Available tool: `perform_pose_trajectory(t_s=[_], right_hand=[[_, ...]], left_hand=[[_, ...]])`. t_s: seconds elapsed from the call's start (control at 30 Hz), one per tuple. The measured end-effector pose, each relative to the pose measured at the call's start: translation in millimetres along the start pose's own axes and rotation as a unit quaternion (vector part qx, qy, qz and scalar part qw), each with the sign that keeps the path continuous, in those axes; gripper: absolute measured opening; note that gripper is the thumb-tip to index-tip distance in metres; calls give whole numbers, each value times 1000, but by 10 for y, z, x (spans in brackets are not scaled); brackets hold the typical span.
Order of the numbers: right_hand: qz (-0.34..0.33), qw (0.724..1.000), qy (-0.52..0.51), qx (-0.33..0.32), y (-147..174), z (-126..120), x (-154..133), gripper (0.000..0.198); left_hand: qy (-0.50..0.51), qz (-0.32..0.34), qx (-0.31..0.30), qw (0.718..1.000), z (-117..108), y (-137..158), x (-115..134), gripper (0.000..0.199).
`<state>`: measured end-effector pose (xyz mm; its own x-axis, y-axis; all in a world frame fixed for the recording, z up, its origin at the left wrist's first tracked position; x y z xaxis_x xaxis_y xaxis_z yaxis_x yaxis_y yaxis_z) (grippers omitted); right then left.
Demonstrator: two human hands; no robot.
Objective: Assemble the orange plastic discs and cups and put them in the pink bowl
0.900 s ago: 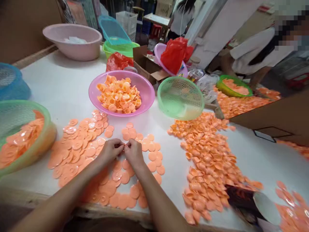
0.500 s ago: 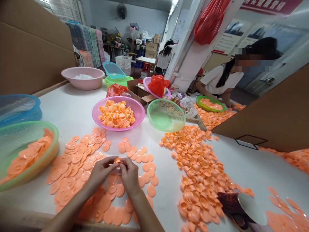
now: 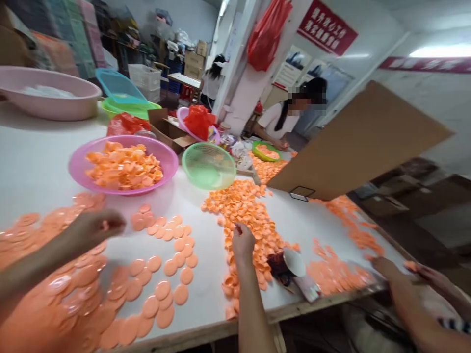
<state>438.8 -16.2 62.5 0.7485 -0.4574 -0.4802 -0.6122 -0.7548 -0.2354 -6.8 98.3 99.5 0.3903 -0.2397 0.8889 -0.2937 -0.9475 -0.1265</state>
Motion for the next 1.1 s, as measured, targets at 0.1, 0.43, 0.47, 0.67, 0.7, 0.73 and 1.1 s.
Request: perform_pose_trajectory(t_s=[0.1,0.43,0.47,0.67,0.7,0.73,1.1], right_hand=[[-7,999,12,-40,109,11,75,29],[-16,990,61,-125,279,158,-194,17],[-19,989,6,-145,332,222,-366,17],[-89,906,-220,-350,1044,1052,-1817,8],[-97,900,-218,-364,1136,1180,-1976,7],[-105,899,-211,-370,1201,1286,-2098,6],[-232,913,-66,-328,1318,1470,-2468,17]], left_hand=[[-108,21,-111,988,433,553,-468,10],[-134,-61,-66,987,438,603,-574,24],[-131,-64,-68,987,432,618,-585,23],[-133,-42,-41,989,520,653,-544,18],[-144,-32,-32,989,539,634,-520,17],[-155,-20,-27,987,561,613,-496,16],[-125,-16,-24,992,539,530,-461,16]])
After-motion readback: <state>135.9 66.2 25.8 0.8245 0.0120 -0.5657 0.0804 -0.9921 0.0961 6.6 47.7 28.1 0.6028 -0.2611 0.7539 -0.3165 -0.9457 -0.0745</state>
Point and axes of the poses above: each hand's wrist, its own y-axis away from the middle knuckle, its own z-axis out of the palm, x = y × z, the point moved 8 cm from there along -y, towards the middle knuckle, and after that the axes turned 13 degrees about y, right-handed, at the moved point
